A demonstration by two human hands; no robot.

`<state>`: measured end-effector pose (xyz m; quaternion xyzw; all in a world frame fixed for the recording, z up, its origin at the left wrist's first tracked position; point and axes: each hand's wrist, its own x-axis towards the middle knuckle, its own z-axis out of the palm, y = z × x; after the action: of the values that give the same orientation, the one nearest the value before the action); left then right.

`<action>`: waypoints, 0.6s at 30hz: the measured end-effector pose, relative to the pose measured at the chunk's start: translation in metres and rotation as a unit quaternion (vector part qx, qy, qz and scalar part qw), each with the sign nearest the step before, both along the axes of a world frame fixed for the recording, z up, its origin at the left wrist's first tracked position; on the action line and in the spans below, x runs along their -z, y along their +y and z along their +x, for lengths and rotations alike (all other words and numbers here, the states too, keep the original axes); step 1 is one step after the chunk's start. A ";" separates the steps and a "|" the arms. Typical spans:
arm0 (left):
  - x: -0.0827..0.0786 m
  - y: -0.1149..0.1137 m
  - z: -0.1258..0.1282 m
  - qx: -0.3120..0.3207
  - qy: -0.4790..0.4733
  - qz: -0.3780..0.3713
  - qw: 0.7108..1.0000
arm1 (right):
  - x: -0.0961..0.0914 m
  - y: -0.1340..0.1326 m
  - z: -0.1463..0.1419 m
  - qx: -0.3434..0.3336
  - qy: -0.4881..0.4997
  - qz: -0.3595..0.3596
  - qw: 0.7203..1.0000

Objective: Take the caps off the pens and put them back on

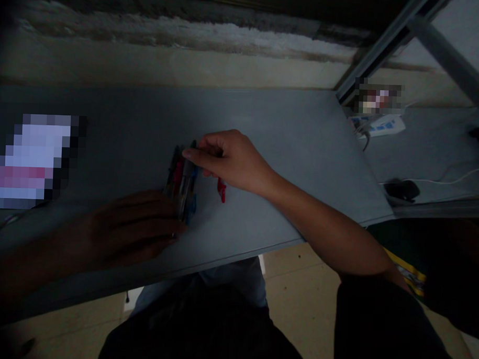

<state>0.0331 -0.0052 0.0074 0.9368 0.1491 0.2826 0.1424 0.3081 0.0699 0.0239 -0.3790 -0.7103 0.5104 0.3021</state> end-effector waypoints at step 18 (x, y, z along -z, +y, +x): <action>-0.001 0.000 0.004 -0.009 0.002 -0.002 1.000 | -0.002 0.001 0.002 0.014 -0.013 0.002 1.000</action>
<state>0.0368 -0.0050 0.0088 0.9356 0.1587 0.2817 0.1416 0.3101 0.0712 0.0263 -0.3947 -0.7102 0.4994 0.3006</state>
